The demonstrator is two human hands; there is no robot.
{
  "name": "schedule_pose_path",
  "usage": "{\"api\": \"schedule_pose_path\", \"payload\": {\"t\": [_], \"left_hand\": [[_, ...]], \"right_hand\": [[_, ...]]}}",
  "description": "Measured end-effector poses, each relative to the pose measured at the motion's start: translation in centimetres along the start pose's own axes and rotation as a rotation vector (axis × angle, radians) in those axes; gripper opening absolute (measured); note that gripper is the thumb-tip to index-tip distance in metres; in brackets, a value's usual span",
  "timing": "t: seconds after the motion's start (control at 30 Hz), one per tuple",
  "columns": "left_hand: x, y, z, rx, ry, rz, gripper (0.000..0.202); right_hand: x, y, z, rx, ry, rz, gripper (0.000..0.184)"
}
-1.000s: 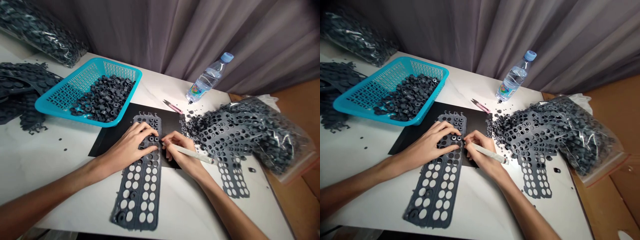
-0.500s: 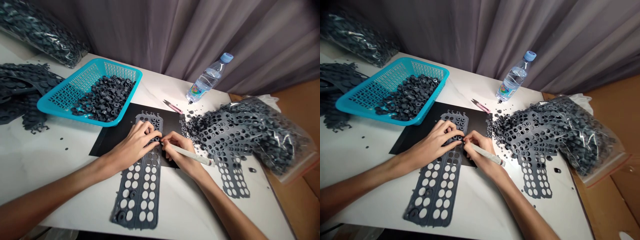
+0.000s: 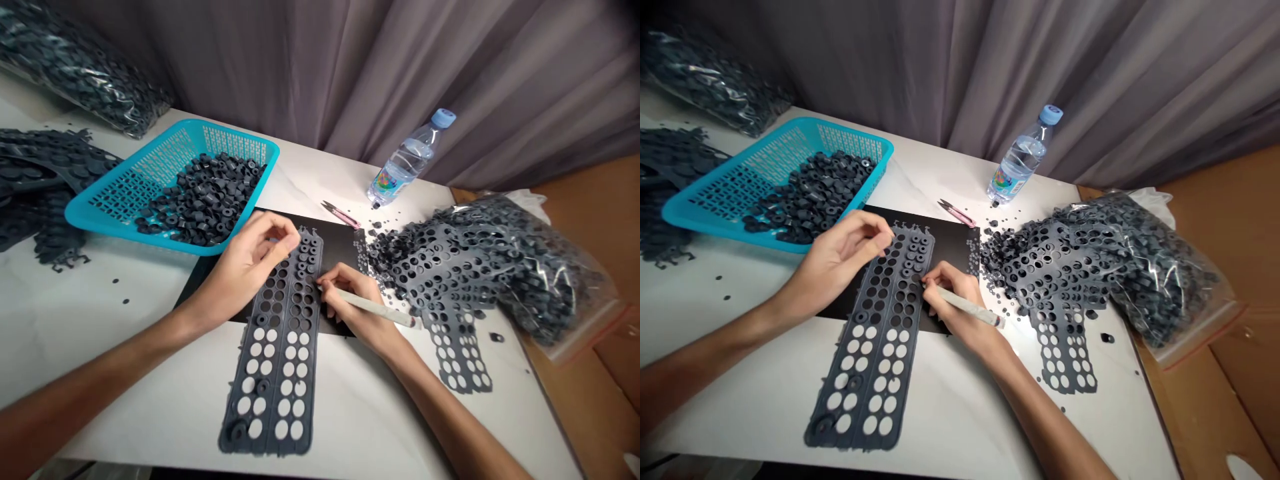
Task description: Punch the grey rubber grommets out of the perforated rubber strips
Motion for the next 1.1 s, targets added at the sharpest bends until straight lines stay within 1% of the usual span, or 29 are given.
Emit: {"api": "schedule_pose_path", "payload": {"t": [0.07,0.1,0.2,0.3,0.43,0.57,0.73,0.9,0.97,1.1], "left_hand": [[-0.4,0.9,-0.4,-0.152,0.160,0.179,0.019],[-0.7,1.4,-0.7,-0.204,0.217,0.257,0.021],[-1.8,2.4,-1.3,-0.322,0.303,0.429,0.025],[-2.4,2.4,-1.9,-0.432,0.384,0.523,0.027],[-2.7,1.5,-2.2,-0.524,0.455,0.547,0.025],[-2.6,1.0,-2.2,-0.542,0.440,0.552,0.028],[-2.6,0.9,-2.1,-0.566,0.446,0.547,0.031],[-2.5,1.1,-2.2,-0.581,0.462,0.554,0.043],[-2.6,1.2,-2.2,-0.532,0.450,0.556,0.049],[-2.8,1.2,-1.9,-0.268,0.381,0.484,0.053]], "right_hand": [[0.0,-0.1,0.0,0.047,0.003,-0.014,0.015],[0.0,-0.2,0.0,0.063,0.003,-0.015,0.017],[-0.1,-0.2,0.2,0.084,-0.019,0.019,0.021],[-0.2,0.0,0.6,0.094,-0.076,0.073,0.023],[-0.2,0.2,0.7,0.064,-0.108,0.084,0.022],[-0.1,0.2,0.5,0.019,-0.111,0.077,0.023],[-0.2,0.2,0.5,-0.004,-0.104,0.077,0.021],[-0.2,0.2,0.5,-0.014,-0.093,0.081,0.022],[-0.2,0.2,0.5,-0.016,-0.101,0.076,0.023],[-0.2,0.1,0.4,-0.030,-0.112,0.050,0.025]]}}
Point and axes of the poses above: each hand's wrist, its own x-axis towards the middle knuckle, its own z-axis out of the back of the hand, y = z × x, the point moved 4 cm from there along x, towards the middle knuckle, and after that the axes turned 5 degrees about x, right-handed, at the moved point
